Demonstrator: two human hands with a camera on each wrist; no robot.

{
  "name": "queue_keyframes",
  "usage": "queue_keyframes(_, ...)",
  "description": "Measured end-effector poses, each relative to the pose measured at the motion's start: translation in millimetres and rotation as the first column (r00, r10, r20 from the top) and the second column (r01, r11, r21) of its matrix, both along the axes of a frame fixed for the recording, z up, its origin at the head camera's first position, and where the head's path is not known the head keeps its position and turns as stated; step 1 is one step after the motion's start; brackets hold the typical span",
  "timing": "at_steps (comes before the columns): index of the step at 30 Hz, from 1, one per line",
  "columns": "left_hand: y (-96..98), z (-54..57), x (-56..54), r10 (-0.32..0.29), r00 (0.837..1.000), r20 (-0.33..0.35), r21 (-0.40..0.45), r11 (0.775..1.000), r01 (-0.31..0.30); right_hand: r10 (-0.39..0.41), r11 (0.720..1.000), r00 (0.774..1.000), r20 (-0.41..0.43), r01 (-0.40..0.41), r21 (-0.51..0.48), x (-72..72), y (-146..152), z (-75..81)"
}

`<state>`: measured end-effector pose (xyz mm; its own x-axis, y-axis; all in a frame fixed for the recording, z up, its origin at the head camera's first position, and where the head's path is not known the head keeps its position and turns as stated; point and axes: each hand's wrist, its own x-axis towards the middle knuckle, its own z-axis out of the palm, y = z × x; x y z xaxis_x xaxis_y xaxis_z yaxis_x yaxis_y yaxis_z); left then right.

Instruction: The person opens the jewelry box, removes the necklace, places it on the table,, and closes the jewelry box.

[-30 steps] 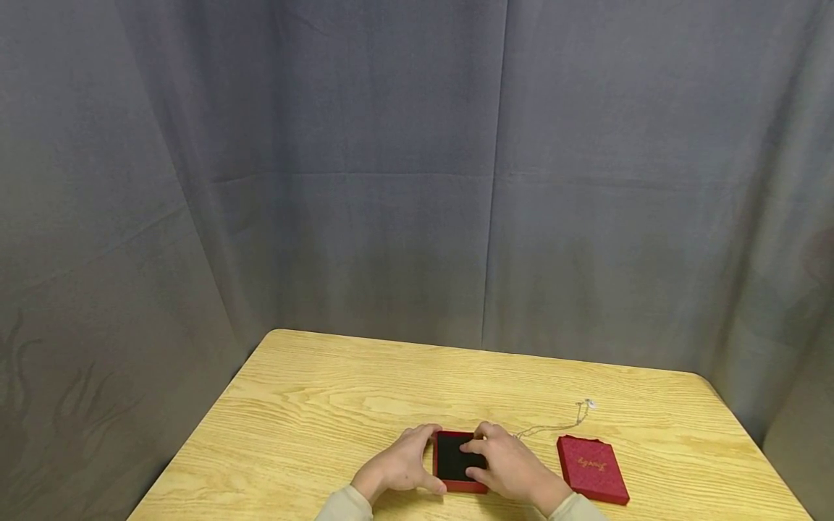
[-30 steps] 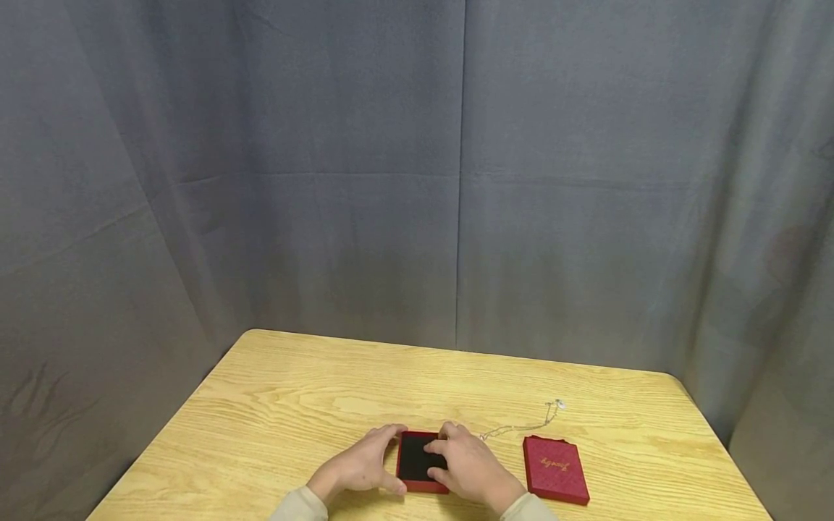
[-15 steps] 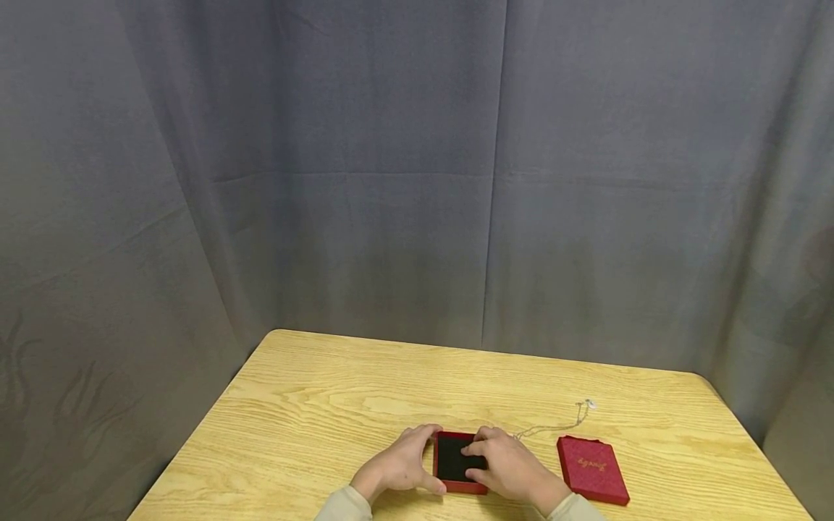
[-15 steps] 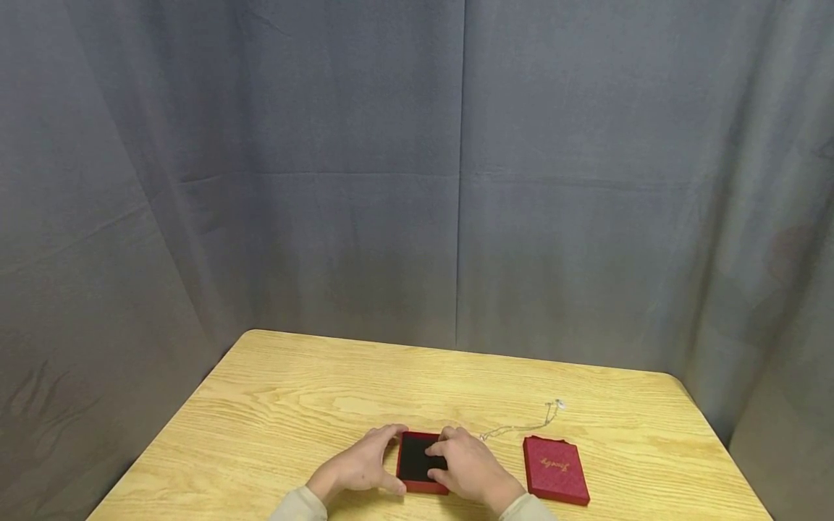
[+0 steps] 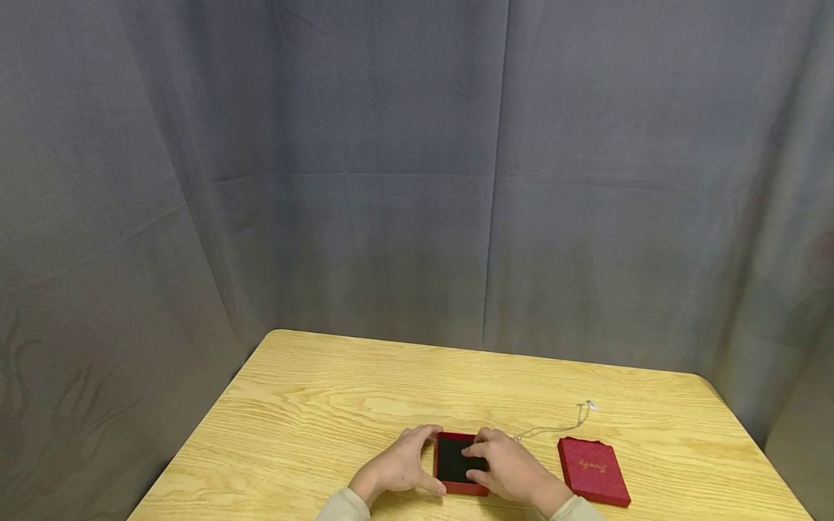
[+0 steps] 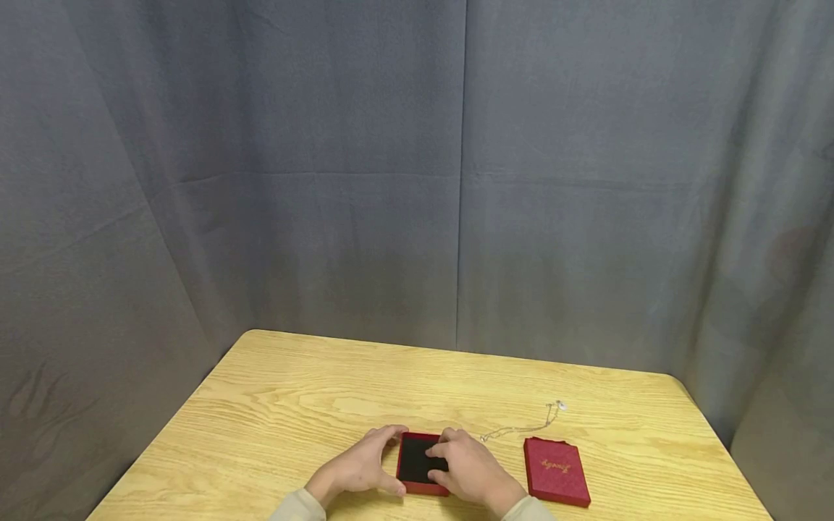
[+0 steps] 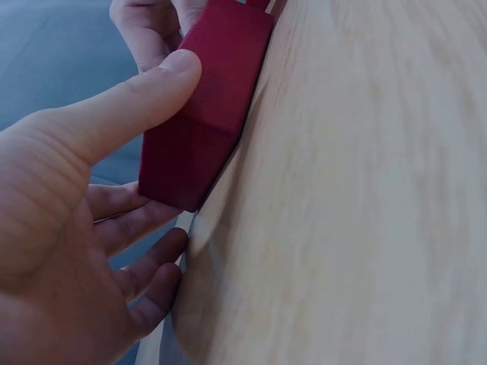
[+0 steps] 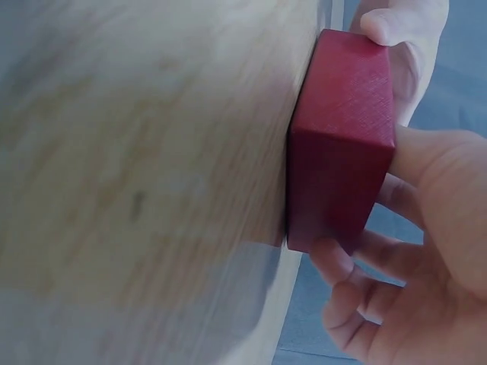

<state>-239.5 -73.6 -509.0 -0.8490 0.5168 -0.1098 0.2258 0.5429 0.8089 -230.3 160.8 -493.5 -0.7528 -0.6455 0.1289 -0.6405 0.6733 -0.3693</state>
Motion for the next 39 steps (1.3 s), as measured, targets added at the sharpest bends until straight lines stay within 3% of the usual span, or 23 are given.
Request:
queue_keyframes(15,-1.8,-2.2,-2.0,-0.014,1.0,0.006,0.018,1.0,0.014,0.02,0.999,1.0,0.021,-0.019,-0.043,1.2,10,6.1)
queue_keyframes(27,-0.6,-1.4,-0.9,-0.018,1.0,-0.016,-0.003,1.0,0.018,-0.071,0.992,0.996,0.062,0.077,-0.101,3.4,23,13.5)
queue_keyframes(39,-1.9,0.1,0.4,-0.033,0.999,0.001,0.011,0.999,0.033,-0.131,0.988,0.989,0.064,0.136,-0.075,2.3,45,9.9)
